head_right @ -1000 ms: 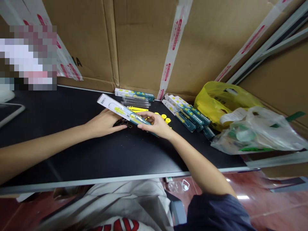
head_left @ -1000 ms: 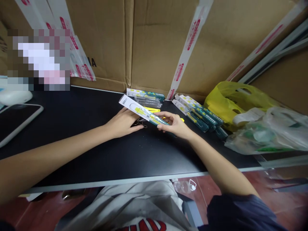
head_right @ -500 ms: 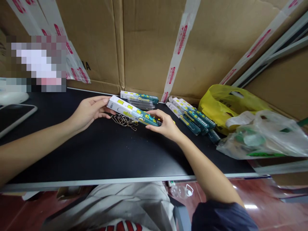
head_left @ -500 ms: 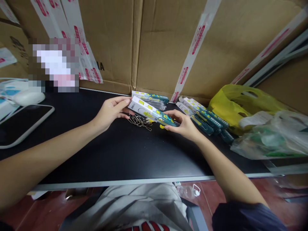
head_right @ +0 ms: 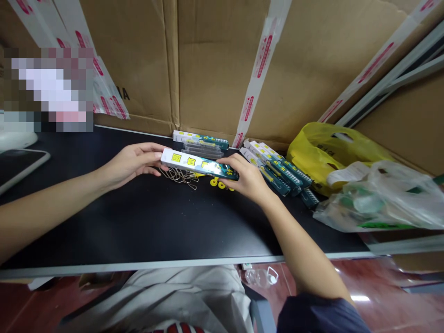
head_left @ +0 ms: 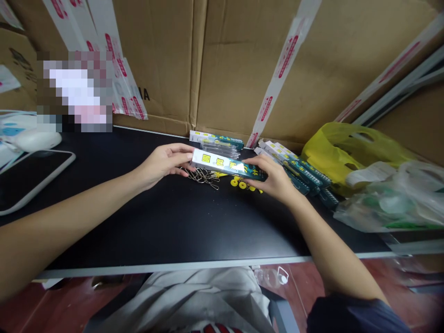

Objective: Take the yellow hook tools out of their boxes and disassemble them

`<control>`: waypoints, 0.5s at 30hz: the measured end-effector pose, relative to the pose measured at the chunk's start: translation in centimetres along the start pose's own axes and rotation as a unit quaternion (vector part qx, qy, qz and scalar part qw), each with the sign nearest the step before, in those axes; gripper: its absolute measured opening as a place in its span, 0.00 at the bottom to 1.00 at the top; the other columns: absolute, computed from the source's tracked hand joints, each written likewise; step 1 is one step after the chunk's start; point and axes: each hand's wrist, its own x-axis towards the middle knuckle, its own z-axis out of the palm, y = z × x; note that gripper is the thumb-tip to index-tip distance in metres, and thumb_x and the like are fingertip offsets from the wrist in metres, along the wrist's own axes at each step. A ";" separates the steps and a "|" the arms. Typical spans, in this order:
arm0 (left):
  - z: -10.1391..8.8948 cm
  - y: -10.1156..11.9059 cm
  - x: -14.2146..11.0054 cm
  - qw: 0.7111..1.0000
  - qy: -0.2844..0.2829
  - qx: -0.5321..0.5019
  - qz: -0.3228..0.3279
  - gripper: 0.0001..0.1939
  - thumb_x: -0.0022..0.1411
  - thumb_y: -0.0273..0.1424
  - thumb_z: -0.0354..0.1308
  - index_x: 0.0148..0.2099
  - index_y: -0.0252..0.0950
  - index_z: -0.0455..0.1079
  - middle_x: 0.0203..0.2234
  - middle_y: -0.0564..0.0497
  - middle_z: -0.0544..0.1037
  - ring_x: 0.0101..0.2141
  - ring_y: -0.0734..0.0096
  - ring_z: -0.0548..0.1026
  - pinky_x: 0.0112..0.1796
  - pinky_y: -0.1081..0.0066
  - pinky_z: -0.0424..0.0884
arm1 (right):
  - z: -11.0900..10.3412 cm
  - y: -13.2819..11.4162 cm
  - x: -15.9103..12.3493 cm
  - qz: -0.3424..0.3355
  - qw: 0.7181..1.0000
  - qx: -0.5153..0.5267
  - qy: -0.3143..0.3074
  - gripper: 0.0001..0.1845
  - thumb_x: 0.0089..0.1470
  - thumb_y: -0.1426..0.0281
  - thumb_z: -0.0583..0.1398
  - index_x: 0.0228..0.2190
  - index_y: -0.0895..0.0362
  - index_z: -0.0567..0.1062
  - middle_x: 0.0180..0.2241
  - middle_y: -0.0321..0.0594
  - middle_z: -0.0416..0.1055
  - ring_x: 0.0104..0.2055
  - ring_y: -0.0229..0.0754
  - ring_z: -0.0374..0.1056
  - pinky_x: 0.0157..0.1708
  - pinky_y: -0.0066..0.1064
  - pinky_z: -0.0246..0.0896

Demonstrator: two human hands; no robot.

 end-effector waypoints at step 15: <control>0.5 -0.9 0.0 0.999 -0.031 0.043 0.014 0.19 0.51 0.33 0.66 0.46 0.33 0.72 0.38 0.46 0.80 0.35 0.68 0.80 0.38 0.71 0.78 | -0.8 0.9 0.0 -0.033 0.995 -0.095 -0.003 0.18 0.55 0.67 0.60 0.49 0.52 0.69 0.44 0.45 0.69 0.47 0.47 0.67 0.45 0.38 0.66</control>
